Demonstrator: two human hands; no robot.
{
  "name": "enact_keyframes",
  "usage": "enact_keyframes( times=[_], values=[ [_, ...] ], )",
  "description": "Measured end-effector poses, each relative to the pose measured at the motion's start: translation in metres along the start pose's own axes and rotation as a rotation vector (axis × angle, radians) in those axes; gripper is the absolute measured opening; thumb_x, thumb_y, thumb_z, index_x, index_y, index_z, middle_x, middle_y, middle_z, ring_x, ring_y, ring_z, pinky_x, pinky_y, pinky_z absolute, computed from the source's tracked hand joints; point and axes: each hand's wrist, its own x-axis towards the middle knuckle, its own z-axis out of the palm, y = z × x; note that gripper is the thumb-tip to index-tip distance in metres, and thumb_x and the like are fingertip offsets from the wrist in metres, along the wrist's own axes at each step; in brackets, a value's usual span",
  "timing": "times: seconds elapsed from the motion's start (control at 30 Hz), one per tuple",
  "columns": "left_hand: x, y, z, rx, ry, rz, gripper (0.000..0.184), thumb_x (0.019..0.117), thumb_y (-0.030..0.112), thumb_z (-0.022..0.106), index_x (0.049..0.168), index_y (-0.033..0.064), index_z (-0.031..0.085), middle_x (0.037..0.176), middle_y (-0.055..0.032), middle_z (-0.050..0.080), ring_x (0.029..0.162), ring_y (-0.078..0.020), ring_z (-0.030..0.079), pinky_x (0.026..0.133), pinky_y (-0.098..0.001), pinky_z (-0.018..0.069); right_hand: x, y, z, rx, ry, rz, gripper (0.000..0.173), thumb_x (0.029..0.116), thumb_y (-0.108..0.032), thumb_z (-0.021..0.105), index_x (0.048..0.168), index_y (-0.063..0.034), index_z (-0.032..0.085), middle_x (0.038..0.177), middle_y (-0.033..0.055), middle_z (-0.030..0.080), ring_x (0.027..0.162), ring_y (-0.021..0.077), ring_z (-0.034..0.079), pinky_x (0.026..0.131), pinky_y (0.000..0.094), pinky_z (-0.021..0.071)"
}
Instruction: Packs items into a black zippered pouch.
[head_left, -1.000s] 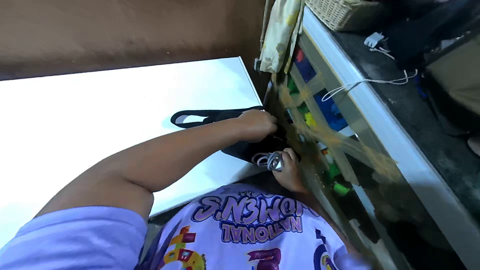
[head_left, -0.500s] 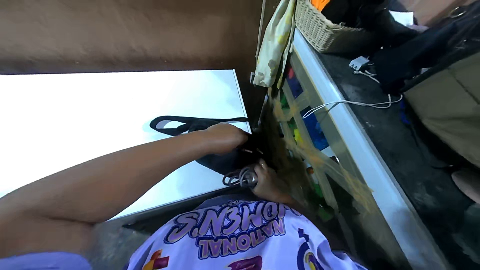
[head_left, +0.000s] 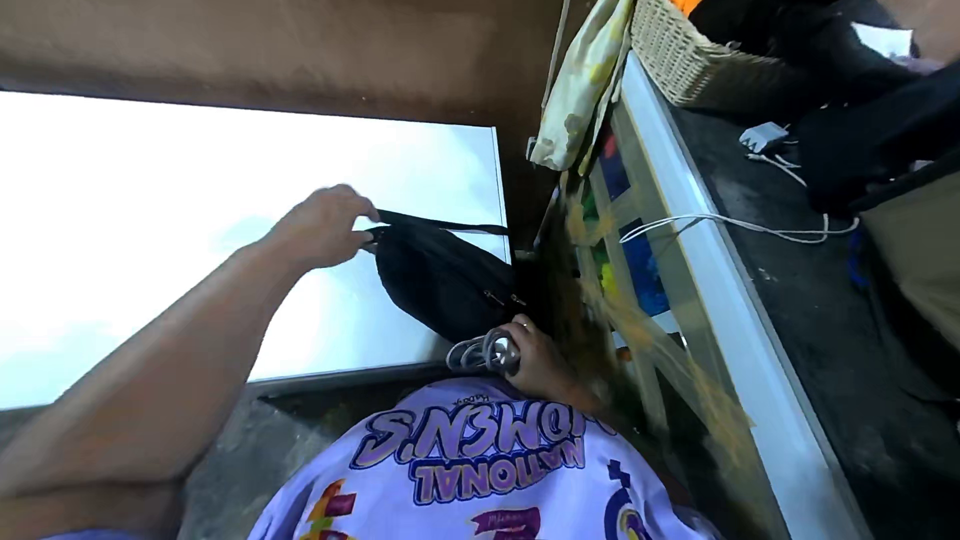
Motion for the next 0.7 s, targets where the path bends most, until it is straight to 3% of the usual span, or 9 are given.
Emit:
enact_keyframes(
  times=[0.07,0.13,0.2,0.27,0.37,0.5,0.57,0.63,0.7],
  values=[
    [-0.013,0.021,0.007,0.041,0.087,0.179,0.025,0.0878,0.001,0.072,0.113,0.0003,0.071,0.12,-0.0256,0.066,0.12,-0.051,0.057,0.098,-0.0722,0.0426,-0.005,-0.003,-0.023,0.117,-0.083,0.109,0.062,0.0772,-0.005,0.08,0.134,0.0072,0.058,0.126,0.0233,0.066,0.113,0.0301,0.067,0.1,0.0447,0.0544],
    [-0.024,0.034,0.026,0.105,0.069,0.318,0.032,0.0847,0.003,0.075,0.117,0.0045,0.072,0.121,-0.0208,0.069,0.121,-0.0468,0.06,0.097,-0.0699,0.0451,-0.011,0.001,-0.041,0.272,-0.032,0.175,0.063,0.0781,-0.004,0.077,0.136,0.0075,0.055,0.117,0.0164,0.071,0.105,0.0167,0.069,0.095,0.0324,0.0571],
    [-0.028,0.037,0.044,0.173,0.04,0.346,0.035,0.0864,0.005,0.077,0.121,0.0048,0.071,0.122,-0.0194,0.068,0.121,-0.0455,0.059,0.096,-0.0687,0.0453,-0.013,0.004,-0.055,0.417,0.114,0.157,0.05,0.078,-0.003,0.076,0.125,0.0067,0.061,0.107,0.008,0.073,0.096,0.0068,0.07,0.088,0.0245,0.0588],
    [-0.029,0.036,0.052,0.231,0.063,0.333,0.027,0.0893,0.007,0.076,0.116,0.0039,0.072,0.114,-0.0196,0.068,0.113,-0.0455,0.062,0.09,-0.0666,0.0465,-0.009,0.002,-0.069,0.511,0.269,0.131,0.038,0.0781,-0.001,0.076,0.115,0.0048,0.066,0.103,0.0061,0.072,0.095,0.0071,0.068,0.086,0.0261,0.0591],
    [-0.033,0.033,0.051,0.26,0.08,0.314,0.019,0.0908,0.007,0.075,0.109,0.0016,0.07,0.101,-0.0211,0.068,0.101,-0.0448,0.065,0.087,-0.0642,0.0469,0.002,-0.008,-0.087,0.607,0.39,0.015,0.046,0.0772,0.003,0.074,0.122,-0.0028,0.062,0.102,0.0005,0.073,0.091,0.0078,0.07,0.08,0.0276,0.0615],
    [-0.037,0.03,0.044,0.238,0.104,0.365,0.008,0.0931,0.002,0.067,0.099,0.0,0.072,0.099,-0.0199,0.067,0.1,-0.0433,0.064,0.086,-0.063,0.0462,0.021,-0.026,-0.104,0.621,0.447,-0.244,0.052,0.0804,0.0,0.074,0.129,-0.006,0.058,0.111,-0.0021,0.07,0.099,0.0084,0.068,0.086,0.028,0.0605],
    [-0.043,0.025,0.043,0.232,0.156,0.467,0.013,0.0909,-0.001,0.059,0.092,0.0035,0.071,0.105,-0.0168,0.068,0.11,-0.0408,0.062,0.094,-0.0629,0.0441,0.035,-0.04,-0.106,0.673,0.481,-0.358,0.054,0.0801,0.004,0.075,0.129,-0.0071,0.055,0.113,-0.0014,0.069,0.101,0.0116,0.069,0.088,0.0308,0.062],
    [-0.047,0.021,0.041,0.252,0.117,0.544,0.018,0.0922,0.0,0.056,0.096,0.0071,0.071,0.107,-0.0134,0.07,0.117,-0.0367,0.062,0.109,-0.0636,0.0372,0.046,-0.061,-0.108,0.692,0.532,-0.395,0.055,0.0785,0.007,0.074,0.127,-0.0091,0.053,0.11,-0.0022,0.07,0.097,0.0109,0.071,0.084,0.0281,0.0629],
    [-0.053,0.018,0.036,0.274,0.054,0.59,0.02,0.094,-0.002,0.055,0.099,0.009,0.071,0.101,-0.0116,0.072,0.112,-0.0348,0.066,0.115,-0.0683,0.0298,0.059,-0.081,-0.11,0.708,0.568,-0.453,0.058,0.0769,0.009,0.074,0.127,-0.0094,0.052,0.109,-0.0039,0.072,0.093,0.0102,0.072,0.079,0.0281,0.0636]
  ],
)
